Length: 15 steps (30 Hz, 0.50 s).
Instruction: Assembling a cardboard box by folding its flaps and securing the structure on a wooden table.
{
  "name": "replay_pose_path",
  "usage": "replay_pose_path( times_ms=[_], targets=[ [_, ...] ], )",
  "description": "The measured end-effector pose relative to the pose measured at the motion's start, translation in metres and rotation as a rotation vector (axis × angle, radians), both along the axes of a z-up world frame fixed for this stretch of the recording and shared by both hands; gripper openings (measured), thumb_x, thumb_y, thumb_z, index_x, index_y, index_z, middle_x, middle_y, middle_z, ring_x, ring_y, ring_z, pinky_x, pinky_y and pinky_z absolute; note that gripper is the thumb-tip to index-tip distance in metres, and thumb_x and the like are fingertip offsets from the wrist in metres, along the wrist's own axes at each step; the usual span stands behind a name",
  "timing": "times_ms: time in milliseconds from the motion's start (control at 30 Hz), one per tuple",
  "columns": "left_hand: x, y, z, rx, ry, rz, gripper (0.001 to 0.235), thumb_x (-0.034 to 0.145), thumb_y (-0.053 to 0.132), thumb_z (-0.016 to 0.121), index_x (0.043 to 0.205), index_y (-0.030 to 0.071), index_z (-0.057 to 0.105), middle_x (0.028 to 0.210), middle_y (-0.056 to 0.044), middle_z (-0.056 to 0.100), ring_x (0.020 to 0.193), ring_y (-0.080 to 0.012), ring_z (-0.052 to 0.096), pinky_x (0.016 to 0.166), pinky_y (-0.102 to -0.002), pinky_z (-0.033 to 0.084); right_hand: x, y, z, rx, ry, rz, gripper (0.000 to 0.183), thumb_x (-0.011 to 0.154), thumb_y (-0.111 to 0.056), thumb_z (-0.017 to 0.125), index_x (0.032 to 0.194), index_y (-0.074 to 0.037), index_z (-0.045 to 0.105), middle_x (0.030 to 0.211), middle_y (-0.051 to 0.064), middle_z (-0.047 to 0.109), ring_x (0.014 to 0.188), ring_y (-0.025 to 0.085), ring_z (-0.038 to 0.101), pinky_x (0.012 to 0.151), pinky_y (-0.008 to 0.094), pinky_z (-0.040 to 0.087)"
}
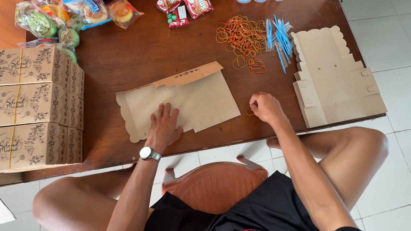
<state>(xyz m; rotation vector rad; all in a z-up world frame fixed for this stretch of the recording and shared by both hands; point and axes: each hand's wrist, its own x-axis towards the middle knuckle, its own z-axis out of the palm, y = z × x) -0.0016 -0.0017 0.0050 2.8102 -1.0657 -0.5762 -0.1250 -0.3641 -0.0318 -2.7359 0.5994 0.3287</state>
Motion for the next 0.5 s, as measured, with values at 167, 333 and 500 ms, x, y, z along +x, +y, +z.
replay_pose_path(
  times_ms=[167, 333, 500],
  targets=[
    [-0.001, 0.000, 0.004, 0.016, 0.001, -0.010, 0.054, 0.093, 0.032, 0.065, 0.141, 0.011, 0.053, 0.155, -0.022, 0.041, 0.151, -0.0415, 0.031, 0.112, -0.064, 0.038, 0.002, -0.015, 0.014, 0.127, 0.038, -0.044, 0.017, 0.086, -0.021, 0.067, 0.101, -0.018, 0.077, 0.099, 0.014, 0.076, 0.097, 0.041, 0.072, 0.083, 0.050, 0.058],
    [-0.001, -0.005, -0.007, 0.008, -0.005, -0.072, 0.057, 0.094, 0.036, 0.063, 0.144, 0.011, 0.052, 0.155, -0.019, 0.042, 0.151, -0.0378, 0.032, 0.115, -0.060, 0.036, 0.007, -0.035, -0.007, 0.351, -0.794, -0.219, 0.018, 0.093, -0.008, 0.060, 0.110, -0.013, 0.063, 0.090, 0.003, 0.070, 0.081, 0.017, 0.071, 0.088, 0.034, 0.055],
    [-0.011, -0.012, 0.003, -0.058, -0.014, -0.127, 0.066, 0.092, 0.043, 0.066, 0.146, 0.008, 0.049, 0.156, -0.022, 0.040, 0.151, -0.0416, 0.030, 0.115, -0.065, 0.034, 0.002, -0.019, 0.001, 0.206, -0.443, -0.269, 0.026, 0.094, -0.029, 0.072, 0.116, -0.015, 0.071, 0.102, 0.009, 0.076, 0.094, 0.025, 0.074, 0.080, 0.039, 0.059]
  ],
)
